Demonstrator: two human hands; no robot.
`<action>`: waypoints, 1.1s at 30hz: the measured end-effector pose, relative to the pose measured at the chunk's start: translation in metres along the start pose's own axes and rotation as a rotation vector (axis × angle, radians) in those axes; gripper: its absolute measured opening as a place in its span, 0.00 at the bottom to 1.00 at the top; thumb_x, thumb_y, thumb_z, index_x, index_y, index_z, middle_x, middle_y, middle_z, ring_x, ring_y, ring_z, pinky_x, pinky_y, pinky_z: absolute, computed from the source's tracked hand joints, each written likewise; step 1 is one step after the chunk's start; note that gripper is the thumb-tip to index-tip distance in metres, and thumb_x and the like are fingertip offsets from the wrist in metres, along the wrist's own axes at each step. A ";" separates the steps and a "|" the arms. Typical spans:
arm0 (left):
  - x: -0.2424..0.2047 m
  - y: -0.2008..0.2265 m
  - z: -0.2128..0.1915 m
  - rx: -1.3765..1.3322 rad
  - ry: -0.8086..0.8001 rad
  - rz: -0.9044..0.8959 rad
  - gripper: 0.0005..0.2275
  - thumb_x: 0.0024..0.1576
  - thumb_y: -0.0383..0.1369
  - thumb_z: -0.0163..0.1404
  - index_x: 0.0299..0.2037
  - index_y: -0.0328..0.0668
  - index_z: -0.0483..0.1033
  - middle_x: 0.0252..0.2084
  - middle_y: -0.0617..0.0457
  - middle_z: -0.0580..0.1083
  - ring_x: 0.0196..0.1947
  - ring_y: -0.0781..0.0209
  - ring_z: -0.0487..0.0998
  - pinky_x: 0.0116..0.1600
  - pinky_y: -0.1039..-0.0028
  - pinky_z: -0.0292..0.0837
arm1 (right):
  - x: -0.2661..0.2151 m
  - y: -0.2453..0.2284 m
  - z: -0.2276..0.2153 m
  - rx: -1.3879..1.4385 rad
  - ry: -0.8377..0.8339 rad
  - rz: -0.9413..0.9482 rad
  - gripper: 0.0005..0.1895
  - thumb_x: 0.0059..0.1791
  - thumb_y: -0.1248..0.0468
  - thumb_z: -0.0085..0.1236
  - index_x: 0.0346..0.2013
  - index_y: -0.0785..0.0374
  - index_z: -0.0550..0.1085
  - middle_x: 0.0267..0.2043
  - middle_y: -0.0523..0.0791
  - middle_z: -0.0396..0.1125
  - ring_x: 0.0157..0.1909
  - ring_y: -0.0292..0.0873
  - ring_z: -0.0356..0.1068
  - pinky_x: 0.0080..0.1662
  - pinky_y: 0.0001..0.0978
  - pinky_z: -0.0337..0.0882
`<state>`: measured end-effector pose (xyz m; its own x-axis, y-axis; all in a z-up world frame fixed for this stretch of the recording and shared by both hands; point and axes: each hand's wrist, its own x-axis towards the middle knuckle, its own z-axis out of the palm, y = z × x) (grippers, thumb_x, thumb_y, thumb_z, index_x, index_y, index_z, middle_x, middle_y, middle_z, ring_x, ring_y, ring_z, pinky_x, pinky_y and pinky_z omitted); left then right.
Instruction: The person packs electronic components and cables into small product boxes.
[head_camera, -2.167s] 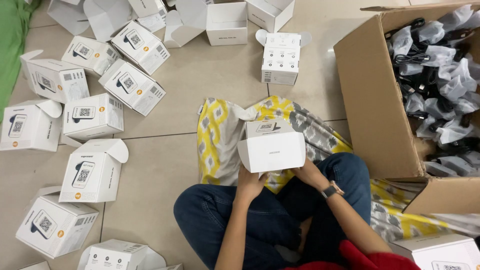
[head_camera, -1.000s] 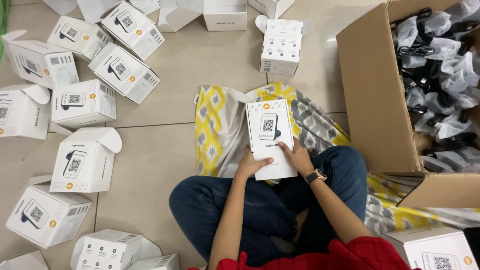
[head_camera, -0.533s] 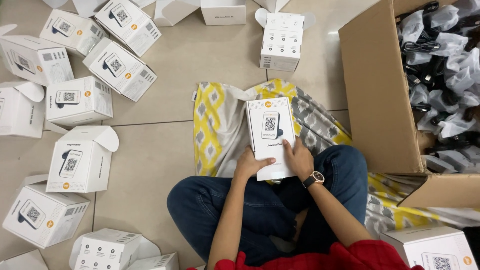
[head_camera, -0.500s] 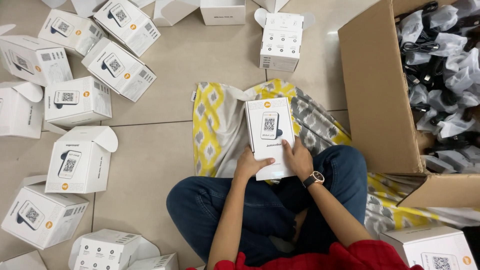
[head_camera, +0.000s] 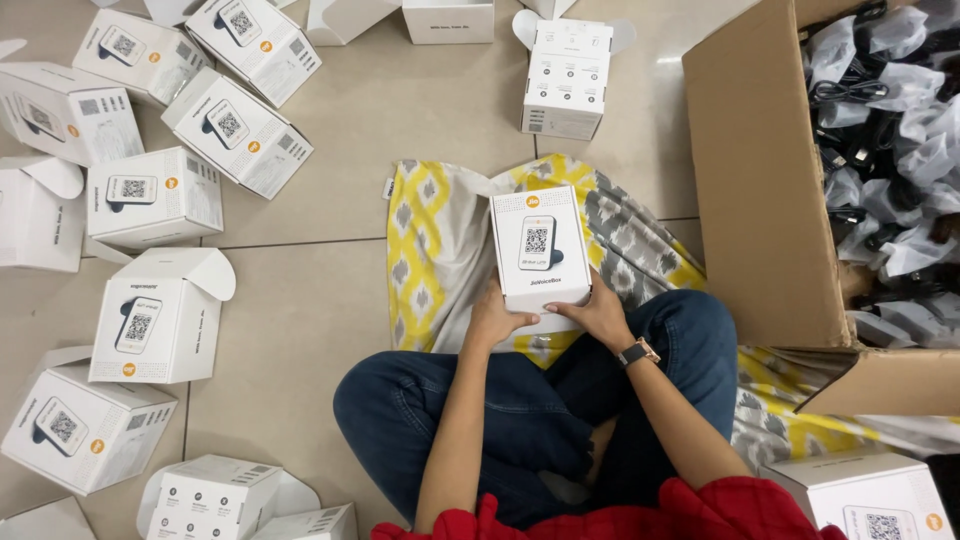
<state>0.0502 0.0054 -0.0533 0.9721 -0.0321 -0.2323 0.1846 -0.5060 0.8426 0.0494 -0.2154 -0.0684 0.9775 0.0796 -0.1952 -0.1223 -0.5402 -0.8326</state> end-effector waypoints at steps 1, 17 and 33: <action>0.000 0.000 -0.001 0.001 -0.015 0.037 0.46 0.32 0.37 0.73 0.64 0.36 0.64 0.57 0.40 0.74 0.57 0.43 0.76 0.58 0.61 0.73 | -0.001 -0.003 -0.002 0.015 0.033 0.000 0.55 0.33 0.48 0.77 0.66 0.72 0.61 0.50 0.59 0.74 0.48 0.52 0.78 0.50 0.39 0.76; -0.008 0.006 -0.003 0.024 0.157 0.168 0.27 0.49 0.33 0.66 0.59 0.33 0.74 0.42 0.37 0.81 0.43 0.47 0.84 0.47 0.63 0.78 | -0.002 -0.003 -0.002 -0.133 0.262 0.109 0.29 0.41 0.48 0.73 0.41 0.71 0.78 0.32 0.53 0.77 0.31 0.45 0.79 0.38 0.35 0.78; 0.004 -0.023 0.011 -0.467 -0.095 -0.559 0.43 0.47 0.71 0.47 0.49 0.30 0.77 0.44 0.41 0.77 0.46 0.51 0.80 0.46 0.60 0.82 | 0.008 0.024 -0.010 0.509 -0.177 0.466 0.57 0.44 0.24 0.36 0.74 0.63 0.51 0.77 0.55 0.45 0.75 0.59 0.47 0.60 0.66 0.64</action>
<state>0.0479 0.0078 -0.0789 0.7019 0.0377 -0.7112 0.7122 -0.0495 0.7003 0.0556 -0.2367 -0.0847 0.7670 0.0932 -0.6349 -0.6277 -0.0966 -0.7724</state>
